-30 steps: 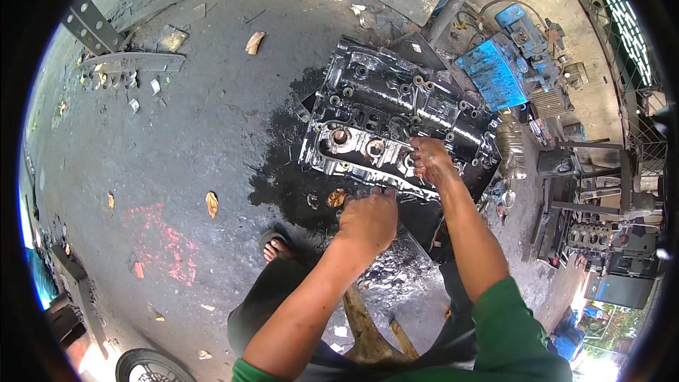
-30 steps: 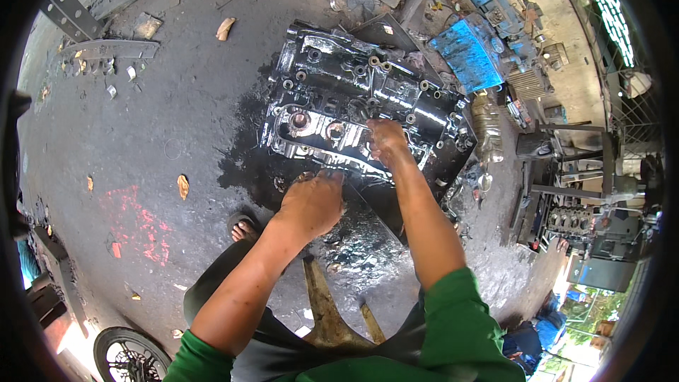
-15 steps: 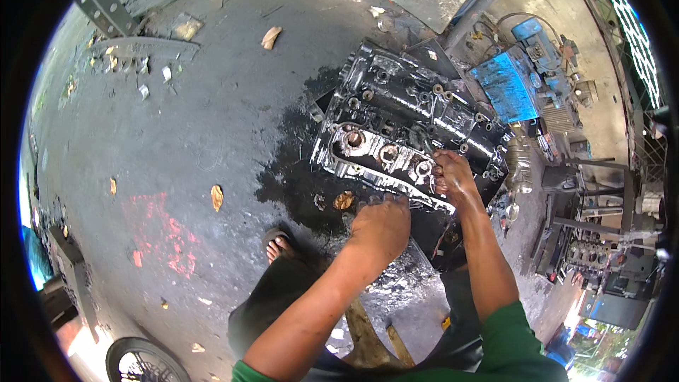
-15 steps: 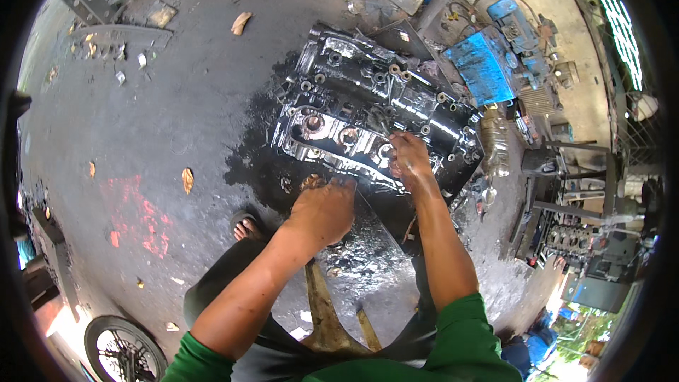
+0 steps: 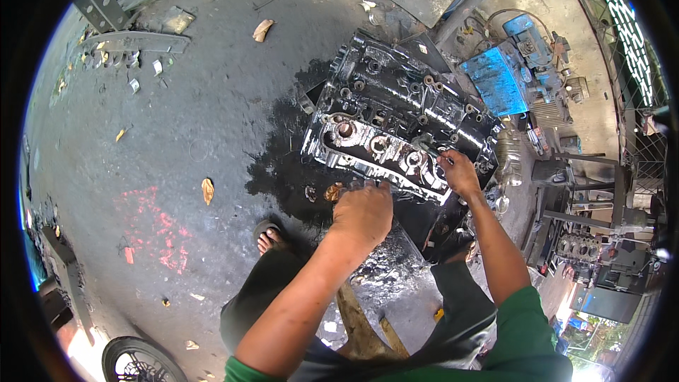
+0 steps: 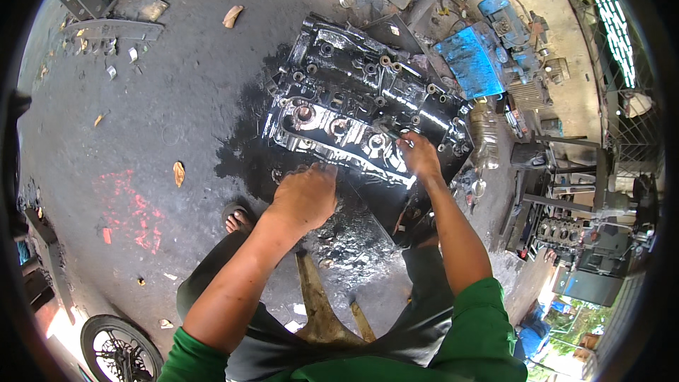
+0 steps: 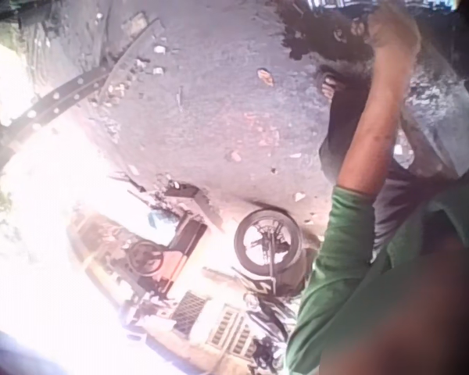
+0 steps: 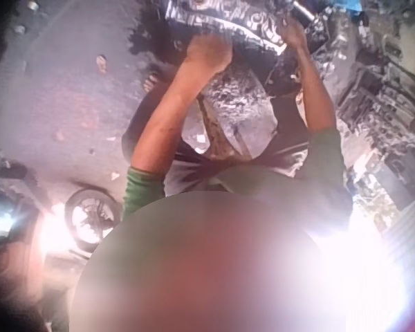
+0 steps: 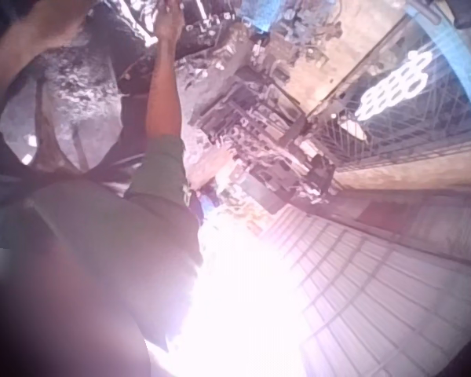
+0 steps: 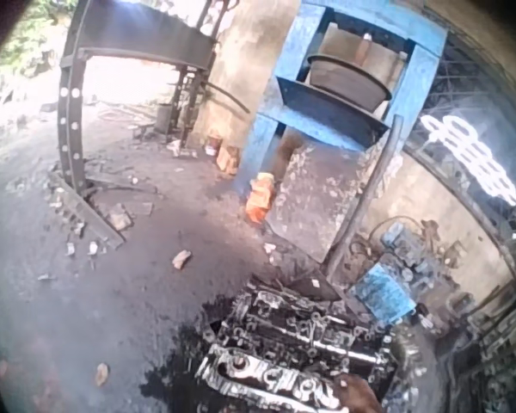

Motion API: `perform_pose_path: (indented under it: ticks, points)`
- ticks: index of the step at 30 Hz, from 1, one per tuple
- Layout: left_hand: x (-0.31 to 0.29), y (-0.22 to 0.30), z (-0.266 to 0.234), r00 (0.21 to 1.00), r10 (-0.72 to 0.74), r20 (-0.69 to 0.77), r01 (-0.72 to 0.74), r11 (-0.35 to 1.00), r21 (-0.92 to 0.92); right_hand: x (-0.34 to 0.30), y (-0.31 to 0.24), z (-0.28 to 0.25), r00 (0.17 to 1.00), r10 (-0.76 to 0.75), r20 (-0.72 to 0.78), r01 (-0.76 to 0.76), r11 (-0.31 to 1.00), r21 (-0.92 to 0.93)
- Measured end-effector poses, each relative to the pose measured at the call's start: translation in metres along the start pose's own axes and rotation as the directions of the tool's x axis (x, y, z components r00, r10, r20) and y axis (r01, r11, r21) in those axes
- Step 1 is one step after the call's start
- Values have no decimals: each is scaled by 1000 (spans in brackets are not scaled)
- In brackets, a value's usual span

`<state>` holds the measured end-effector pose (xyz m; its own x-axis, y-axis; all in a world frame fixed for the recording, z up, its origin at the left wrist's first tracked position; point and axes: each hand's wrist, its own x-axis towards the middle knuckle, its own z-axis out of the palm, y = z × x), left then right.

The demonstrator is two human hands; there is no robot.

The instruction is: The person scrubs the surface of a disassembled engine block with a brush and a rag, removing grime and oil. The person repeatedly wipes different areas of the engine block, focusing on the top surface and cylinder openings.

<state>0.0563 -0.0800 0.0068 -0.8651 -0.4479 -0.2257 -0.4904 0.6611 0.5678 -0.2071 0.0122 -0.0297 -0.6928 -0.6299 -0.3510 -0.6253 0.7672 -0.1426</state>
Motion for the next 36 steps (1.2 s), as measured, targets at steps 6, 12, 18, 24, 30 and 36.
perform_pose_path:
  ticks: [6, 12, 18, 24, 30, 36]
  points:
    - [11, 11, 0, 999, 26, 34, -27, 1000, 12, 13, -39, 11, 993, -82, -83, 79, 996, -36]
    - [2, 7, 1, 998, 36, 60, -37, 999, 17, 7, 38, -7, 988, -91, -122, 76, 990, -121]
    - [3, 8, -4, 997, 30, 72, -34, 998, 54, 5, 38, -6, 992, 123, -39, -118, 988, 102]
    - [11, 16, 9, 995, 37, 94, -34, 999, -32, 16, 62, -22, 996, 89, 7, -87, 988, -124]
    - [6, 8, 10, 989, 13, 145, -13, 1000, -4, 2, 51, -26, 987, 132, -87, -142, 982, -124]
    - [15, 26, 24, 995, 67, 67, -69, 997, 24, 4, -16, -4, 994, 73, -80, -91, 963, -252]
